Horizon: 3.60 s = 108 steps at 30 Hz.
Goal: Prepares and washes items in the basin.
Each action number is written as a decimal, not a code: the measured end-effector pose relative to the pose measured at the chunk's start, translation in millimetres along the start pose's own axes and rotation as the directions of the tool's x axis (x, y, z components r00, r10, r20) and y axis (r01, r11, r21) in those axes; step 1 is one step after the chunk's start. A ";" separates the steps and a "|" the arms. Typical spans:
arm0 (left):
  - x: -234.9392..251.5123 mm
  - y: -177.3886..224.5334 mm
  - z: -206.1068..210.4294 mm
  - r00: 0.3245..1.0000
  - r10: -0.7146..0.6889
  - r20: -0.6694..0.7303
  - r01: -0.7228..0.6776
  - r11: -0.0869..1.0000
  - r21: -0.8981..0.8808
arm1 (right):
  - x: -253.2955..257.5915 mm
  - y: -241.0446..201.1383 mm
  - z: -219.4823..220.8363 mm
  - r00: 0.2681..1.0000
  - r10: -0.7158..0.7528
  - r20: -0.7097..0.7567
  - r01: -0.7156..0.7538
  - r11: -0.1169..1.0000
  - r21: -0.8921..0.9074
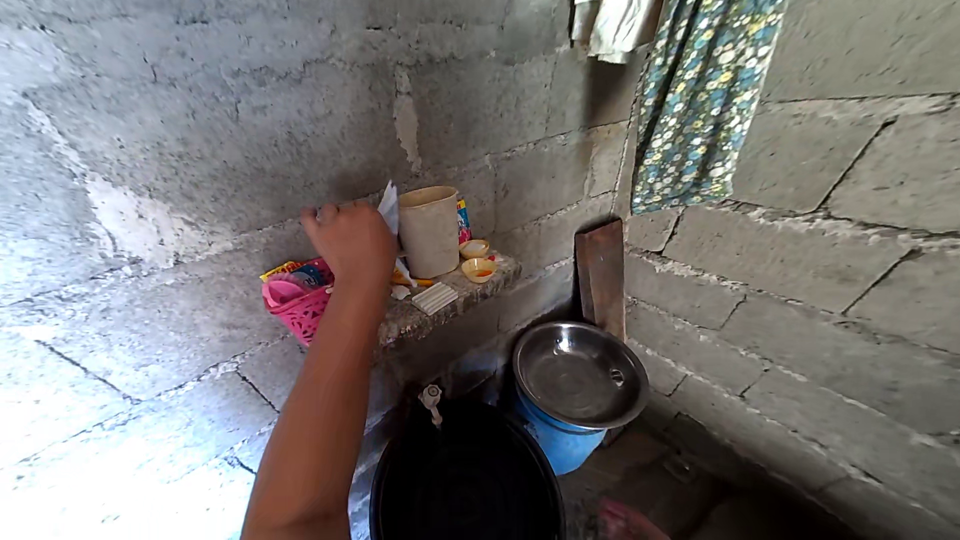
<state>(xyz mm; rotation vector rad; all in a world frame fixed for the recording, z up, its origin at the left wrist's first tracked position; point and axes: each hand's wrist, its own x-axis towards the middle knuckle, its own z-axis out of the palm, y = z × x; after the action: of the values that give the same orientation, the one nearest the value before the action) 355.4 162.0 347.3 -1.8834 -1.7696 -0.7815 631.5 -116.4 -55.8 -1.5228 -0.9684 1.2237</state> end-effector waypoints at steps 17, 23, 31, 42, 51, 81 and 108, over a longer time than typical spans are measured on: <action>-287.5 -70.5 188.1 0.617 0.196 0.762 0.613 0.486 -0.622 | 96.8 -41.0 152.3 0.879 0.189 0.437 -0.351 0.878 0.326; -343.6 -89.2 271.6 0.552 0.183 0.814 0.594 0.598 -0.538 | 169.0 -8.3 156.5 0.881 0.347 0.322 -0.033 0.723 -0.690; -369.5 -74.2 313.3 0.339 0.099 0.936 0.528 0.803 -0.276 | 196.7 2.7 181.6 0.874 0.318 0.367 0.147 0.548 -0.824; -372.8 -90.9 315.8 0.314 0.028 0.949 0.587 0.780 -0.217 | 200.2 3.6 191.5 0.912 0.241 0.332 0.151 0.557 -0.817; -386.0 -93.7 320.1 0.320 0.044 0.947 0.610 0.755 -0.241 | 195.0 21.4 205.3 0.891 0.249 0.379 0.179 0.575 -0.799; -397.7 -83.9 311.5 0.332 0.205 0.921 0.206 0.937 -0.283 | 187.4 50.1 195.7 0.897 0.247 0.367 0.277 0.333 -0.901; -459.1 -130.4 287.2 0.232 0.145 0.962 0.321 0.922 -0.216 | 194.7 39.8 187.6 0.962 0.051 0.268 0.221 0.431 -0.875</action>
<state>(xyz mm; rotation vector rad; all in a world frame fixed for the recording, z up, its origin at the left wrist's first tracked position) 245.4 19.7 -179.8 -2.9333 -2.5605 0.2997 486.6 91.6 -157.8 -2.0920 -2.1058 0.8095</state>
